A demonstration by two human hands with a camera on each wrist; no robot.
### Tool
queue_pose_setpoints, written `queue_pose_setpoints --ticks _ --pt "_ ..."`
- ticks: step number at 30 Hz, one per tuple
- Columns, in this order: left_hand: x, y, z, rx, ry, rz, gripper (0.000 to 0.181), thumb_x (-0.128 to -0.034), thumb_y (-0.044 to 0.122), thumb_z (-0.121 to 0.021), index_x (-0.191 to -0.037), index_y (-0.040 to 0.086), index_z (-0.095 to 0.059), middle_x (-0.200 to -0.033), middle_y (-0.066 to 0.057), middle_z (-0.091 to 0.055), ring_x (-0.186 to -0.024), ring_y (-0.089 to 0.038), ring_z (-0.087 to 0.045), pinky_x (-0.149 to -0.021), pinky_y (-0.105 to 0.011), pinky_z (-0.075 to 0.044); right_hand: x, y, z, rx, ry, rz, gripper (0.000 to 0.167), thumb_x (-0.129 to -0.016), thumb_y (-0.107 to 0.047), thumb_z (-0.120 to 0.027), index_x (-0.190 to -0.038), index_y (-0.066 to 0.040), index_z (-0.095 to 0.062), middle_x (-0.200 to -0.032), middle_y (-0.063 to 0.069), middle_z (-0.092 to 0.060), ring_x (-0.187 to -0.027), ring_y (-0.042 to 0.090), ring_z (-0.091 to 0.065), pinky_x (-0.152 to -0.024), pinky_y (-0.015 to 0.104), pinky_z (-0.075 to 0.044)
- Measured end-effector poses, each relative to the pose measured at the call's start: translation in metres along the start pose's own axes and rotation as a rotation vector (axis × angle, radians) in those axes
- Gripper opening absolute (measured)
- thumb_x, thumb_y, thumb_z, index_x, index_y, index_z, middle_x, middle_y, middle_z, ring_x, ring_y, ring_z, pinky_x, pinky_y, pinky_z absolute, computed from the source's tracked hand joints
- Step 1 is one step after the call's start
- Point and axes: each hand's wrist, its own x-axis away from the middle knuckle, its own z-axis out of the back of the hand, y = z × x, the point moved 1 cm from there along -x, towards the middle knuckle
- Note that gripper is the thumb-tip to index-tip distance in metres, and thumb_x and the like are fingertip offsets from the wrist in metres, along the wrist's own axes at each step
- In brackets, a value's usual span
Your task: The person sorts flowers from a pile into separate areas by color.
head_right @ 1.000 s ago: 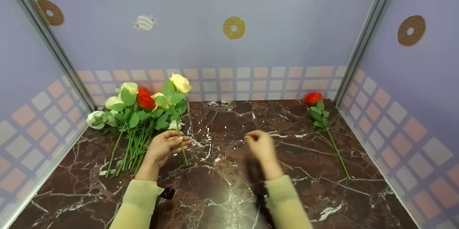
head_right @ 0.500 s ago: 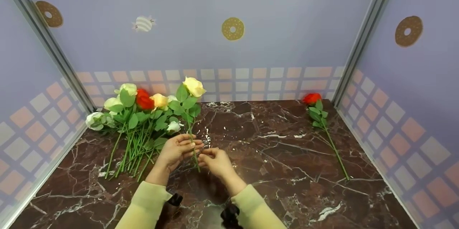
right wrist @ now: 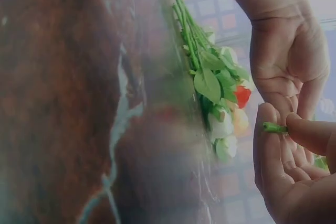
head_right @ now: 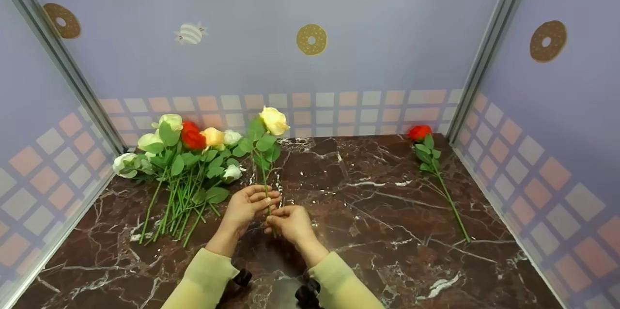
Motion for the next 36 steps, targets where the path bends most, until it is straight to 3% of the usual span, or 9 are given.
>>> queue_pose_setpoints --ticks 8,13,16,18,24,25,28,36 --pt "0.000 0.000 -0.002 0.004 0.021 0.016 0.029 -0.0958 -0.012 -0.061 -0.125 -0.016 -0.057 -0.118 -0.033 -0.071 -0.111 -0.040 -0.073 -0.093 -0.041 -0.063 0.000 0.002 0.000 0.060 0.028 0.038 0.015 -0.093 0.005 -0.068 -0.101 0.017 -0.072 -0.086 0.028 -0.076 -0.067 0.018 -0.076 -0.058 0.021 -0.060" --pt "-0.002 0.002 0.001 0.003 0.035 0.039 0.034 -0.0957 -0.008 -0.065 -0.127 -0.017 -0.056 -0.117 -0.031 -0.072 -0.104 -0.032 -0.077 -0.086 -0.033 -0.065 -0.002 -0.001 0.005 0.113 0.030 0.055 0.015 -0.093 0.003 -0.069 -0.101 0.015 -0.073 -0.088 0.029 -0.076 -0.068 0.019 -0.076 -0.063 0.029 -0.064" --pt "-0.003 0.004 0.006 -0.008 0.053 0.035 0.038 -0.0954 -0.005 -0.067 -0.129 -0.019 -0.055 -0.116 -0.030 -0.073 -0.096 -0.024 -0.078 -0.086 -0.035 -0.065 -0.002 -0.005 0.009 0.104 0.049 0.053 0.016 -0.093 0.003 -0.070 -0.102 0.016 -0.071 -0.090 0.030 -0.076 -0.068 0.018 -0.076 -0.068 0.036 -0.067" --pt "-0.004 0.006 0.010 0.010 0.070 0.035 0.040 -0.0951 -0.005 -0.067 -0.131 -0.019 -0.054 -0.117 -0.030 -0.072 -0.094 -0.021 -0.078 -0.090 -0.039 -0.065 -0.001 -0.012 0.013 0.112 0.071 0.058 0.017 -0.093 0.005 -0.070 -0.103 0.019 -0.070 -0.091 0.032 -0.075 -0.069 0.024 -0.077 -0.071 0.044 -0.067" --pt "-0.004 0.014 0.029 0.062 0.158 0.031 0.041 -0.0944 -0.006 -0.067 -0.131 -0.018 -0.054 -0.120 -0.031 -0.071 -0.095 -0.021 -0.077 -0.095 -0.042 -0.062 -0.005 -0.016 0.031 0.154 0.118 0.091 0.018 -0.092 0.006 -0.069 -0.104 0.019 -0.069 -0.088 0.030 -0.075 -0.066 0.020 -0.075 -0.067 0.039 -0.067" --pt "-0.005 0.016 0.033 0.061 0.177 0.028 0.040 -0.0942 -0.006 -0.067 -0.131 -0.017 -0.055 -0.119 -0.031 -0.071 -0.095 -0.021 -0.077 -0.094 -0.041 -0.063 -0.008 -0.012 0.035 0.145 0.126 0.086 0.018 -0.092 0.005 -0.070 -0.104 0.018 -0.070 -0.088 0.029 -0.076 -0.064 0.013 -0.073 -0.065 0.035 -0.066" --pt "-0.006 0.019 0.044 0.065 0.235 0.024 0.038 -0.0944 -0.006 -0.067 -0.130 -0.015 -0.057 -0.119 -0.029 -0.072 -0.094 -0.018 -0.077 -0.093 -0.038 -0.064 -0.009 -0.015 0.043 0.118 0.152 0.072 0.017 -0.093 0.006 -0.068 -0.104 0.018 -0.070 -0.089 0.029 -0.076 -0.064 0.010 -0.072 -0.064 0.032 -0.066" --pt "-0.005 0.032 0.079 0.071 0.388 0.019 0.039 -0.0971 -0.004 -0.064 -0.135 -0.013 -0.056 -0.125 -0.028 -0.070 -0.095 -0.016 -0.077 -0.086 -0.029 -0.065 -0.012 -0.018 0.067 0.111 0.248 0.052 0.016 -0.093 0.007 -0.068 -0.104 0.018 -0.070 -0.090 0.029 -0.076 -0.064 0.014 -0.073 -0.062 0.029 -0.065"
